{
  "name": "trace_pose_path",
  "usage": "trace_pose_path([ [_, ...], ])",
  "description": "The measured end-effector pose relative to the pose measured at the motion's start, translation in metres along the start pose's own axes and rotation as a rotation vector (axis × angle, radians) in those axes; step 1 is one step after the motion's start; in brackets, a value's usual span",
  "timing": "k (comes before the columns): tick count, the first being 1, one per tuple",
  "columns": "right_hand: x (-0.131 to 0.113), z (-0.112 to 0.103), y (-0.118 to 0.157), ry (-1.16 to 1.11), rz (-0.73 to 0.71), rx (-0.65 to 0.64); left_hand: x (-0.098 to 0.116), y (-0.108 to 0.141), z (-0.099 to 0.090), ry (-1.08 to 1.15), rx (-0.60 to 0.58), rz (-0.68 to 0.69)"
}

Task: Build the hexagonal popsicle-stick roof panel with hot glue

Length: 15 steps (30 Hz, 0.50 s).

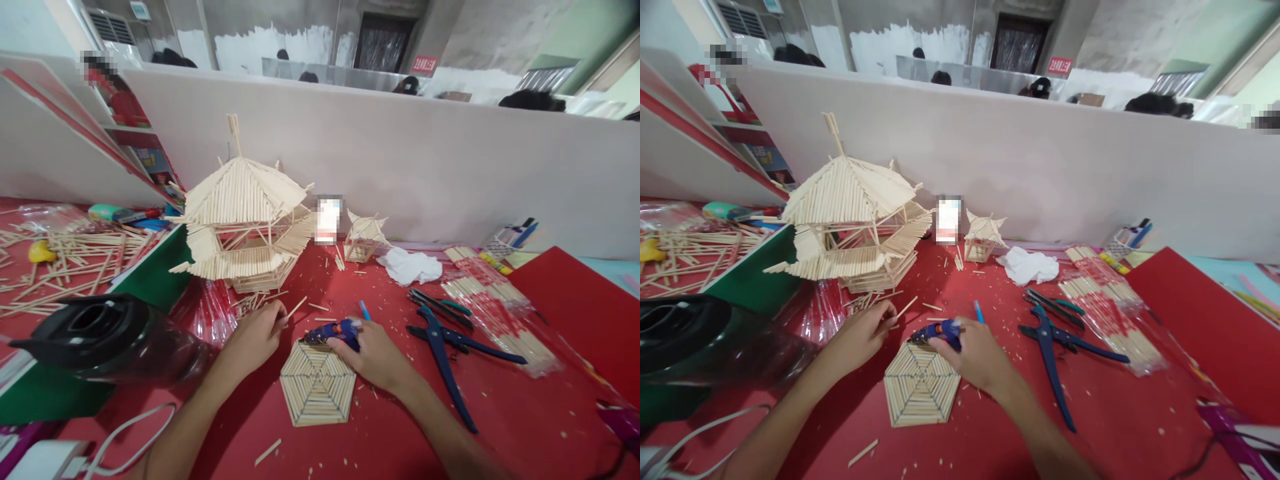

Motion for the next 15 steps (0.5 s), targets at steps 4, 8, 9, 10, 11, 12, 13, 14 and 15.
trace_pose_path([
  [4, 0.009, -0.003, 0.005, 0.027, 0.066, -0.021, 0.001, 0.0, -0.001, 0.007, 0.002, 0.006],
  [8, 0.022, -0.008, 0.013, -0.057, 0.122, 0.035, 0.001, 0.001, 0.0, -0.006, 0.006, 0.002],
  [9, 0.022, -0.008, 0.014, -0.105, 0.118, 0.055, 0.001, 0.001, 0.0, -0.013, 0.004, 0.002],
  [10, 0.022, -0.008, 0.014, -0.147, 0.105, 0.058, 0.001, 0.001, 0.0, -0.02, 0.002, 0.003],
  [11, 0.019, -0.008, 0.013, -0.174, 0.084, 0.04, 0.001, 0.001, 0.001, -0.024, 0.0, 0.005],
  [12, 0.016, -0.007, 0.012, -0.179, 0.059, 0.005, 0.001, 0.001, 0.001, -0.023, 0.0, 0.008],
  [13, 0.012, -0.006, 0.01, -0.163, 0.031, -0.034, 0.001, 0.001, 0.001, -0.019, -0.001, 0.011],
  [14, 0.008, -0.005, 0.008, -0.132, 0.006, -0.066, 0.0, 0.001, 0.001, -0.017, 0.0, 0.011],
  [15, 0.005, -0.005, 0.006, -0.092, -0.01, -0.083, 0.0, 0.001, 0.001, -0.016, 0.002, 0.01],
])
Point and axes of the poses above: each hand's wrist, its own y-axis away from the middle knuckle, its own z-axis out of the palm, x = y × z, the point moved 4 cm from there along -y, towards the middle knuckle, and after that the axes turned 5 degrees about -z, right-handed, at the moved point
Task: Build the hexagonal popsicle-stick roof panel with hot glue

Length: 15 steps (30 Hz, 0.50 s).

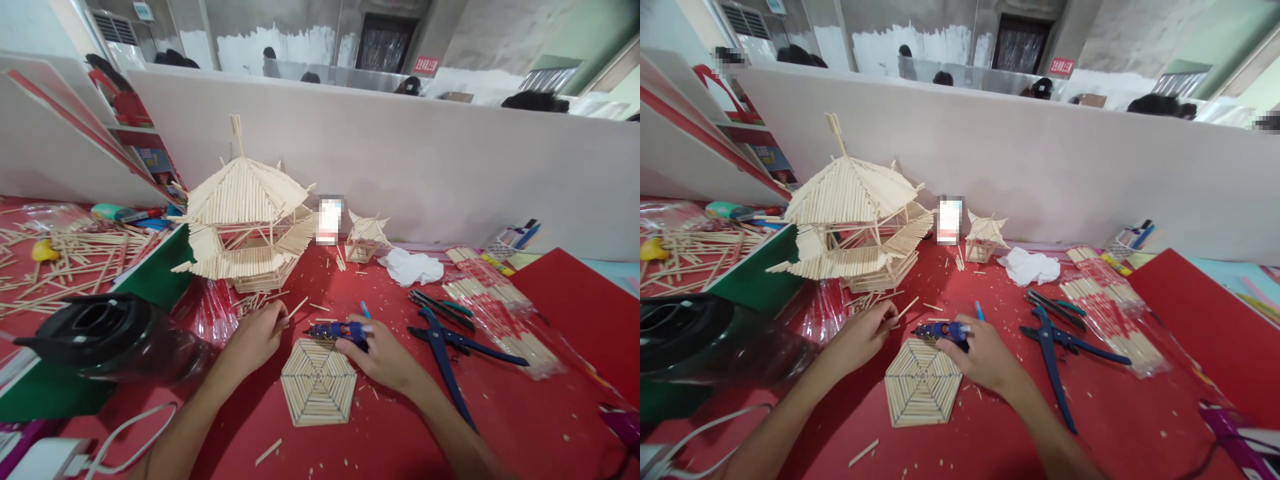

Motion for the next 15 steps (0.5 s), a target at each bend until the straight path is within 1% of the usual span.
trace_pose_path([
  [6, -0.0069, 0.0016, -0.0048, 0.188, -0.025, 0.019, 0.001, 0.0007, -0.001, 0.007, 0.006, 0.008],
  [11, -0.0095, 0.0054, -0.0066, 0.243, -0.061, 0.016, -0.0003, -0.0003, 0.0002, -0.015, 0.012, 0.015],
  [15, -0.0043, 0.0042, -0.004, 0.261, -0.042, 0.035, -0.0008, -0.0002, 0.0004, -0.019, 0.008, 0.019],
])
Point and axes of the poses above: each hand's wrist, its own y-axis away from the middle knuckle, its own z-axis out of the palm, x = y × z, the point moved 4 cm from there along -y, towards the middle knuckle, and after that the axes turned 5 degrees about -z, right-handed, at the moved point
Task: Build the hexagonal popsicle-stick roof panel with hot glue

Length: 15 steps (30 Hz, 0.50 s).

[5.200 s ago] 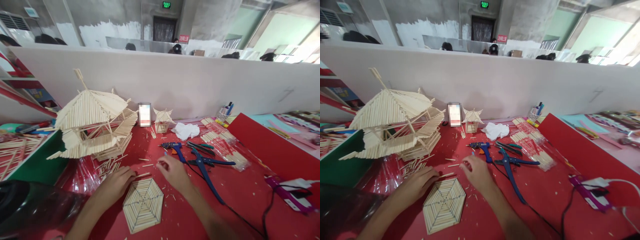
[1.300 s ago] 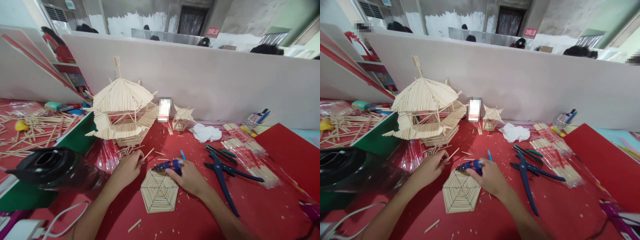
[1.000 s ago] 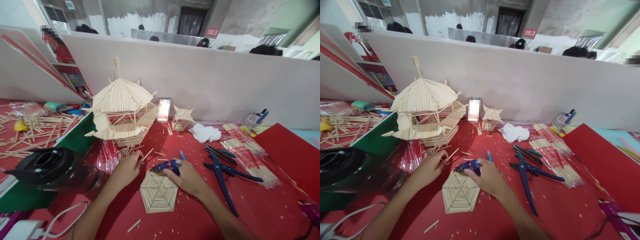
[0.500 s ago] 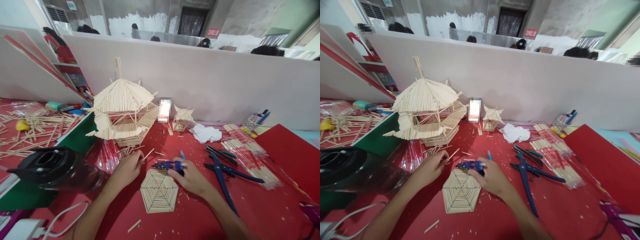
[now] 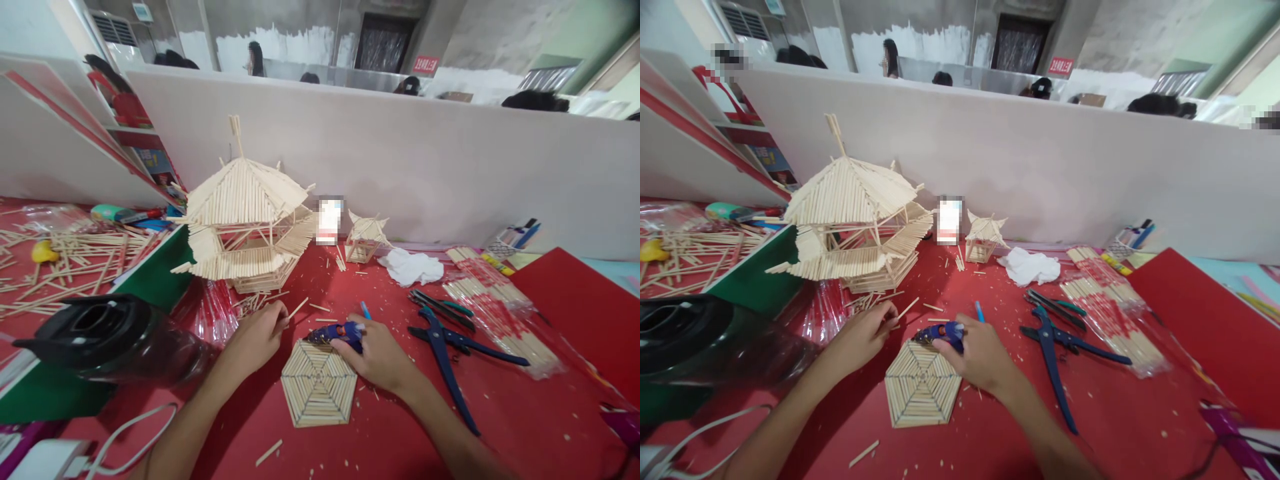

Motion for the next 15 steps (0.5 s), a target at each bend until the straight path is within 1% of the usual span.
trace_pose_path([
  [4, 0.0048, -0.0014, 0.0036, 0.003, 0.019, 0.017, 0.001, 0.0007, -0.0006, 0.002, -0.002, -0.002],
  [11, -0.0033, 0.0013, -0.0014, -0.001, 0.007, -0.016, 0.0025, 0.0004, -0.0013, 0.024, -0.001, -0.008],
  [15, 0.0053, -0.0017, 0.0049, 0.022, 0.03, -0.003, 0.0027, 0.0006, -0.0015, 0.009, 0.002, -0.014],
])
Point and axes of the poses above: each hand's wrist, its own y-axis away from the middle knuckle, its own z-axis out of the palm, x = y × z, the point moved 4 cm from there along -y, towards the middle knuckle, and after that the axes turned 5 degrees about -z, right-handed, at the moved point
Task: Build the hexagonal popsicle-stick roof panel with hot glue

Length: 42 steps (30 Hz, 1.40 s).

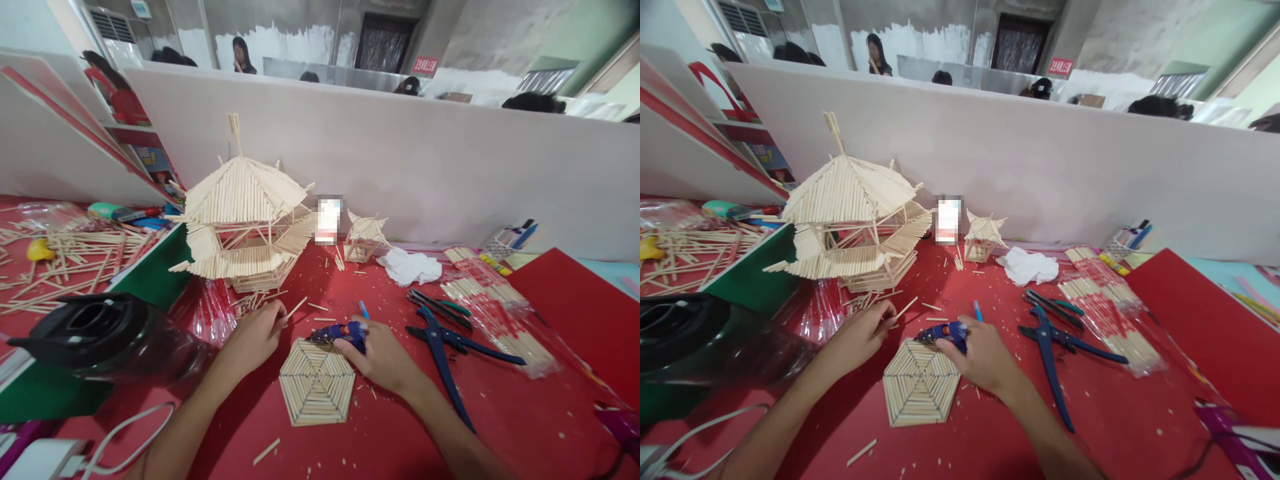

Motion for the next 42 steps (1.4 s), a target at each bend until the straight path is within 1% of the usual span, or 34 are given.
trace_pose_path([
  [3, 0.012, -0.006, 0.009, 0.012, 0.046, -0.007, 0.0, 0.0, 0.0, 0.008, -0.001, -0.001],
  [7, 0.022, -0.017, 0.019, -0.045, 0.071, -0.011, -0.001, -0.001, 0.001, 0.009, -0.007, -0.007],
  [10, 0.025, -0.024, 0.024, -0.126, 0.077, -0.006, -0.002, -0.002, 0.002, -0.001, -0.014, -0.007],
  [13, 0.022, -0.027, 0.023, -0.21, 0.077, 0.023, -0.002, -0.003, 0.003, -0.007, -0.01, 0.001],
  [16, 0.014, -0.023, 0.016, -0.22, 0.056, 0.012, -0.002, -0.003, 0.003, -0.003, -0.011, 0.003],
  [19, 0.006, -0.015, 0.008, -0.149, 0.036, -0.014, -0.002, -0.003, 0.003, -0.011, -0.011, 0.012],
  [24, 0.001, -0.005, 0.003, -0.081, 0.039, -0.019, -0.001, -0.002, 0.003, -0.014, -0.011, 0.024],
  [29, 0.007, -0.01, 0.01, -0.028, 0.054, -0.008, 0.0, -0.001, 0.002, 0.0, -0.017, 0.015],
  [35, 0.021, -0.019, 0.025, -0.032, 0.078, 0.015, 0.002, -0.001, 0.001, -0.021, -0.024, -0.003],
  [37, 0.02, -0.019, 0.024, -0.02, 0.082, 0.026, 0.002, -0.002, 0.001, -0.018, -0.025, -0.003],
  [42, 0.01, -0.014, 0.014, -0.011, 0.072, 0.002, 0.001, -0.002, 0.002, 0.004, -0.021, 0.019],
])
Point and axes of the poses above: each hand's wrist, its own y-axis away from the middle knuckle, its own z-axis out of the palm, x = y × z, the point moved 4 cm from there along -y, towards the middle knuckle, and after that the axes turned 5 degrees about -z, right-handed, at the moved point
